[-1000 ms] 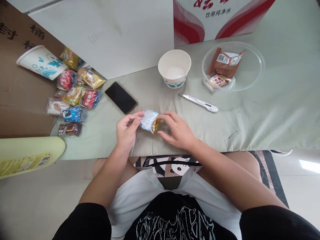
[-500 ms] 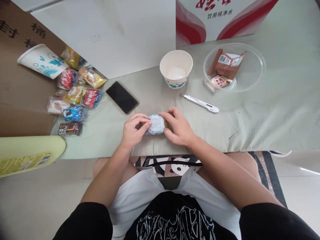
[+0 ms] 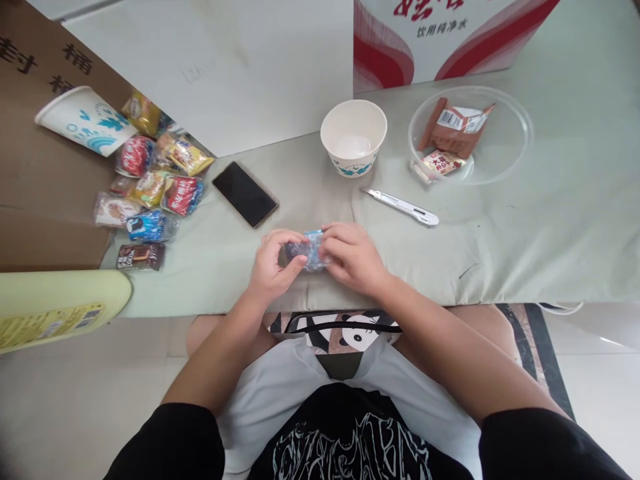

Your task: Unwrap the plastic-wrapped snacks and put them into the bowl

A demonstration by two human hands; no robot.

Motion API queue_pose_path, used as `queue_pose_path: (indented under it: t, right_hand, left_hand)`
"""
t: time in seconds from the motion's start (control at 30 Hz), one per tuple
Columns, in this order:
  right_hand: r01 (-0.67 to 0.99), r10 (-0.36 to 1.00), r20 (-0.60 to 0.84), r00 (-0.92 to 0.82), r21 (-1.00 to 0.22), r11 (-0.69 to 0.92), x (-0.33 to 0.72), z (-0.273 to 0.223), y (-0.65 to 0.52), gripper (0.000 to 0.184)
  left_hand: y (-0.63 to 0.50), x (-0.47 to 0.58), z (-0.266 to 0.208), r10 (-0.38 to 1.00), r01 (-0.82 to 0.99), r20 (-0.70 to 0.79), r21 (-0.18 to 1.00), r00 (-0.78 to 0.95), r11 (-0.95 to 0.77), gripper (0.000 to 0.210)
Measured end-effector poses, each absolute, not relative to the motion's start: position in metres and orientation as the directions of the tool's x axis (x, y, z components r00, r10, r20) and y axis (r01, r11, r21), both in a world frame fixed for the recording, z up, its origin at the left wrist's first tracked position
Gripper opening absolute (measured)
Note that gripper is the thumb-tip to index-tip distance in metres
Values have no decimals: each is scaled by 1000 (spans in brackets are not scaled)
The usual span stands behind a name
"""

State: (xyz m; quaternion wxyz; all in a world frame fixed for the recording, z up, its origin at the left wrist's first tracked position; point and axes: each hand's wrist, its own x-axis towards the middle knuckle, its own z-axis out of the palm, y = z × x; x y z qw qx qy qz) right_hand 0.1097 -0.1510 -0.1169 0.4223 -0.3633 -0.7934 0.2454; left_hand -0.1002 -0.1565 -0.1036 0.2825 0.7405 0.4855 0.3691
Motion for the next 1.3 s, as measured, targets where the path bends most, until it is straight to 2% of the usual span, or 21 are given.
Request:
queue_pose_path:
  t: [0.1, 0.17, 0.27, 0.4, 0.5, 0.6, 0.67, 0.7, 0.73, 0.77, 0.8, 0.83, 0.87, 0.9, 0.97, 1.0, 1.07, 1.13, 1.17, 1.23, 1.3]
  right_hand:
    - [285, 837, 489, -244, -789, 544, 123, -114, -145, 15]
    - [241, 859, 477, -184, -826, 510, 134, -112, -141, 16]
    - [281, 883, 447, -147, -836, 470, 148, -110, -138, 15]
    - [421, 905, 405, -132, -804, 421, 157, -112, -136, 13]
    - [468, 918, 379, -118, -794, 388, 161, -115, -134, 13]
    - [530, 930, 363, -50, -780, 333, 167, -114, -133, 16]
    - [570, 899, 433, 65, -756, 323, 169, -109, -134, 19]
    - [586, 864, 490, 114, -736, 340, 169, -106, -135, 21]
    - [601, 826, 547, 134, -708, 371, 168, -103, -137, 22]
    - [616, 798, 591, 115, -673, 409, 166, -101, -139, 22]
    - [628, 788, 613, 50, -633, 453, 162, -99, -140, 20]
    - [636, 791, 609, -56, -589, 498, 159, -99, -141, 20]
    - [641, 795, 580, -179, -545, 541, 155, -100, -142, 20]
    - [645, 793, 536, -289, -503, 575, 151, -103, -141, 17]
    - [677, 798, 459, -390, -444, 586, 147, -109, -138, 9]
    - [717, 819, 450, -357, -430, 549, 147, -111, -136, 10]
    - [808, 858, 490, -153, -439, 394, 149, -114, -130, 15]
    - [838, 839, 540, 65, -486, 247, 151, -112, -129, 16]
    - [827, 827, 549, 120, -516, 223, 151, -110, -130, 16]
    - [769, 845, 525, 101, -580, 268, 146, -105, -138, 15]
    - [679, 893, 449, -22, -649, 343, 136, -103, -153, 13]
  left_hand:
    - [-150, -102, -107, 941, 609, 209, 720, 266, -332, 61]
    - [-146, -105, -108, 935, 614, 201, 710, 291, -344, 53]
    - [-142, -110, -108, 922, 512, 254, 773, 291, -374, 25]
    - [-141, -117, -103, 962, 333, 261, 902, 87, -275, 23]
    - [-139, -121, -98, 979, 38, 101, 995, -177, -96, 27]
    - [-135, -127, -94, 919, -168, -179, 978, -352, 126, 24]
    - [-134, -133, -93, 871, -107, -240, 971, -429, 215, 17]
    - [-133, -136, -93, 860, -10, -170, 982, -481, 188, 14]
    - [-134, -138, -93, 857, 130, -27, 985, -515, 110, 14]
    - [-135, -140, -93, 855, 298, 163, 954, -492, -11, 18]
    - [-136, -141, -93, 855, 459, 349, 875, -384, -151, 23]
    - [-137, -141, -93, 855, 577, 478, 763, -201, -291, 29]
    - [-138, -141, -93, 852, 631, 524, 654, 19, -417, 35]
    - [-139, -139, -93, 839, 634, 496, 580, 223, -512, 38]
    - [-140, -136, -94, 810, 601, 371, 543, 455, -586, 34]
    - [-141, -135, -94, 813, 597, 322, 558, 484, -576, 29]
    - [-142, -132, -94, 841, 582, 266, 623, 470, -523, 21]
    - [-144, -130, -93, 872, 545, 223, 706, 435, -453, 20]
    - [-146, -128, -93, 889, 513, 199, 756, 413, -408, 21]
    - [-148, -125, -93, 928, 427, 137, 858, 347, -287, 27]
    - [-150, -122, -92, 970, 314, 75, 938, 233, -148, 32]
